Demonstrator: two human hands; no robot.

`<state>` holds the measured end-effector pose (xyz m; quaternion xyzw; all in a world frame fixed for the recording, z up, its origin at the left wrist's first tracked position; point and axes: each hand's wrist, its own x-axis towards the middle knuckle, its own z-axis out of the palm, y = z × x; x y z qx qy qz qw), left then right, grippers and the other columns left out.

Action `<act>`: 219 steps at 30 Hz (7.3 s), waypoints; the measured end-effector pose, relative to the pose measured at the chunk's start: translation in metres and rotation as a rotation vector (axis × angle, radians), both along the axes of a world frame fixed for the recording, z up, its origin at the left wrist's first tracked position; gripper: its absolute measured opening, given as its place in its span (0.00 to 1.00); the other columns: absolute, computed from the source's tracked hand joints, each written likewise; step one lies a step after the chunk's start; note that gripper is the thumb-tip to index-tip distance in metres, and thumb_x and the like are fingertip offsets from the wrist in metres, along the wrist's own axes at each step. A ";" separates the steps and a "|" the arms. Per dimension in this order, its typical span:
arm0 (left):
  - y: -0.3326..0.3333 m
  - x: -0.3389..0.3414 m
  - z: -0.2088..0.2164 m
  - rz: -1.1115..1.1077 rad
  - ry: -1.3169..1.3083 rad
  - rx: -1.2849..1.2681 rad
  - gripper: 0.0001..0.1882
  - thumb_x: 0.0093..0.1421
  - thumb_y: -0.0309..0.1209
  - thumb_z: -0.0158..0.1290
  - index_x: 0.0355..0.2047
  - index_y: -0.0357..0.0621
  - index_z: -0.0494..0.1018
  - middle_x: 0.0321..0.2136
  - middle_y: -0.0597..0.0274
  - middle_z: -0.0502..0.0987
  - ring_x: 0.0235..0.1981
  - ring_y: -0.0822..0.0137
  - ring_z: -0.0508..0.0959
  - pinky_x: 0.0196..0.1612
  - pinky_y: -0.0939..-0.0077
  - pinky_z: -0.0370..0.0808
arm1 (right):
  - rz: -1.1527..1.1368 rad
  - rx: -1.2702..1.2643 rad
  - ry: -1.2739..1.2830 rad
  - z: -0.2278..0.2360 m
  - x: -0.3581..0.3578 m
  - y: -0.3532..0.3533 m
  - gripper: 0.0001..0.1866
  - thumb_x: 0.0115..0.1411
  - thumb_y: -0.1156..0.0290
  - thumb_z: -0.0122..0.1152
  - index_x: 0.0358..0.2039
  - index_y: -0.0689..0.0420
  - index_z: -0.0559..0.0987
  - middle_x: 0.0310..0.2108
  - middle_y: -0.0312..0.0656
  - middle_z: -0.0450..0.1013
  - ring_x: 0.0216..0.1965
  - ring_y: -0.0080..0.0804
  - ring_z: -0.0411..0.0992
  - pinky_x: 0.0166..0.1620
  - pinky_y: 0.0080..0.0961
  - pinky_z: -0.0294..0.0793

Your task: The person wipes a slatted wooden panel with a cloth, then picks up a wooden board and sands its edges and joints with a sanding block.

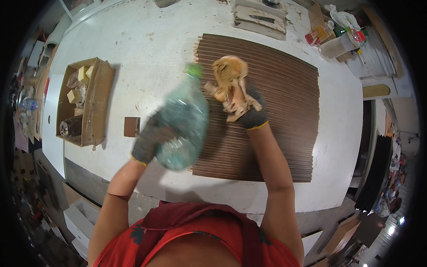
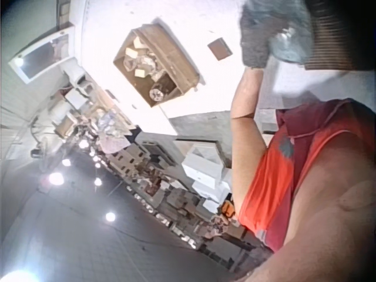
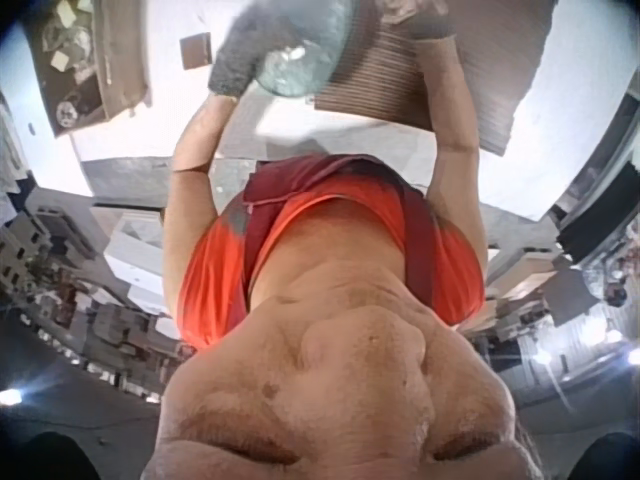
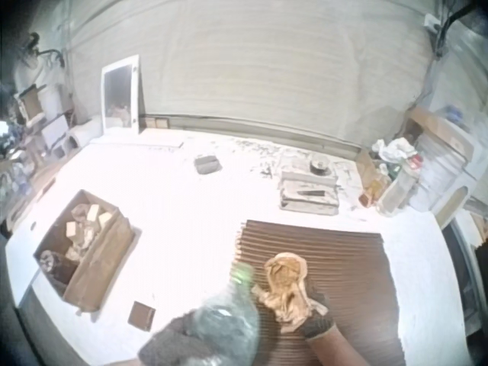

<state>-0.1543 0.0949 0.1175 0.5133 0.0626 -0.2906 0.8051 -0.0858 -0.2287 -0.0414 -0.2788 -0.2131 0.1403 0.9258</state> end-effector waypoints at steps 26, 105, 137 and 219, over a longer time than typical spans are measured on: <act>-0.009 0.063 -0.100 0.705 -0.559 0.507 0.39 0.64 0.31 0.56 0.69 0.33 0.49 0.67 0.42 0.56 0.68 0.52 0.58 0.70 0.59 0.55 | -0.559 -1.787 -1.116 0.093 0.139 0.064 0.14 0.63 0.68 0.58 0.48 0.57 0.81 0.41 0.48 0.80 0.39 0.38 0.79 0.49 0.31 0.78; -0.094 0.265 -0.164 0.240 -0.894 0.428 0.20 0.71 0.31 0.43 0.60 0.41 0.71 0.57 0.58 0.74 0.56 0.64 0.72 0.62 0.70 0.66 | -1.049 -2.039 -0.456 0.091 0.056 -0.048 0.14 0.56 0.57 0.64 0.33 0.55 0.79 0.30 0.49 0.76 0.32 0.48 0.78 0.37 0.39 0.78; -0.093 0.263 -0.166 0.301 -0.884 0.369 0.18 0.70 0.29 0.44 0.58 0.41 0.72 0.51 0.55 0.78 0.52 0.63 0.76 0.57 0.71 0.71 | -0.978 -2.245 0.416 0.099 0.048 -0.094 0.17 0.54 0.56 0.67 0.37 0.55 0.80 0.34 0.47 0.78 0.37 0.43 0.78 0.41 0.40 0.78; -0.080 0.239 -0.150 0.155 -0.586 0.235 0.26 0.71 0.38 0.47 0.66 0.41 0.61 0.62 0.57 0.69 0.60 0.61 0.70 0.64 0.66 0.65 | -0.734 -1.706 -0.442 0.099 -0.018 0.075 0.21 0.46 0.58 0.64 0.42 0.47 0.82 0.42 0.48 0.79 0.45 0.43 0.78 0.53 0.38 0.74</act>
